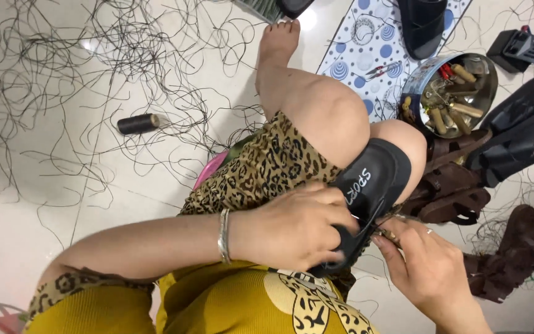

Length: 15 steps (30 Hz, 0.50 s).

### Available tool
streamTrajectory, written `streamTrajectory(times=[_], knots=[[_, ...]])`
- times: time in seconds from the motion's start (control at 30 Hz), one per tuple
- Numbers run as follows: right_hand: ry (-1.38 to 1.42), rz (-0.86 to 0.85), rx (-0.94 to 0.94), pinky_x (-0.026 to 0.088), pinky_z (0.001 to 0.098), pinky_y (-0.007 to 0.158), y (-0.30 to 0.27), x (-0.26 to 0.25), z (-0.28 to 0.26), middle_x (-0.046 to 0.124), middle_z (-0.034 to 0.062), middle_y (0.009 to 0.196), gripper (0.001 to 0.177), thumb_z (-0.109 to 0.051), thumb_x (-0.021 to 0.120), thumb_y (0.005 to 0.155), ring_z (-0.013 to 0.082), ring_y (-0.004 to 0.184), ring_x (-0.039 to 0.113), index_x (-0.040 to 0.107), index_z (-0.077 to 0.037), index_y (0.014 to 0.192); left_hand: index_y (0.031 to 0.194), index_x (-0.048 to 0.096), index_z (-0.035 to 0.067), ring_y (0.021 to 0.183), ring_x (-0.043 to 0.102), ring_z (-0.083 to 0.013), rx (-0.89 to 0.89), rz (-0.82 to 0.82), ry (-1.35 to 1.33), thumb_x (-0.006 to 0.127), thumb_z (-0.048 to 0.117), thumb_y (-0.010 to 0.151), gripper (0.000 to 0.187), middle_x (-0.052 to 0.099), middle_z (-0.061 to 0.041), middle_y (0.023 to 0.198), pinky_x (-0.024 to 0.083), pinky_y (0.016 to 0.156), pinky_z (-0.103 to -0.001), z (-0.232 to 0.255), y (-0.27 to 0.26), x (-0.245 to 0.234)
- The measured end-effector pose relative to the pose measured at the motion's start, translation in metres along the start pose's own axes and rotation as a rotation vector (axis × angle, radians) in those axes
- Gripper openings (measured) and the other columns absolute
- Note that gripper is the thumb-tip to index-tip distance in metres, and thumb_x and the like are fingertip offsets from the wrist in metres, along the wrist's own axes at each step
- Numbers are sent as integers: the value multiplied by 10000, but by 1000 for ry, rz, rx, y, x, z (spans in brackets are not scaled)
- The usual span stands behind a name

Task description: Hand-stitching a black sandal strap to the sole using a needle and thread while sitting on the floor.

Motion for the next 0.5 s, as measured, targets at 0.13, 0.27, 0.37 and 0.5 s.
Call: streamTrajectory(times=[0.13,0.27,0.37,0.5], knots=[[-44,10,7,503,365,566,-2,2,-1,725,102,949,304,-76,801,822,262,659,664,667,-32,1092,969,750,19,874,684,-129,-452,50,-779,696,-26,894,103,716,-37,1077,583,878,-257,-1,2,3],[-119,49,-3,502,332,579,-3,3,-6,745,68,961,268,-96,818,833,222,651,650,695,-45,1067,755,619,10,689,622,-319,-404,31,96,629,-34,774,49,568,-161,910,558,642,-410,-8,3,32],[-201,43,-15,518,336,578,-22,-1,10,710,63,943,258,-115,777,889,213,641,639,697,-74,1130,937,530,-39,609,648,-354,-367,-154,-48,605,-67,765,189,625,-187,846,566,565,-427,-5,10,36],[-429,-209,285,541,313,513,-63,-11,53,728,-35,880,394,-250,722,939,144,615,685,641,-243,1324,903,562,-48,655,629,-311,-322,-75,59,627,-42,788,132,609,-189,862,569,602,-404,-12,9,29]])
Point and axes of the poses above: each hand's wrist, its own y-axis towards the middle knuckle, its own x-axis out of the palm, z = x × y, the point moved 2 cm from there along y, towards the middle knuckle
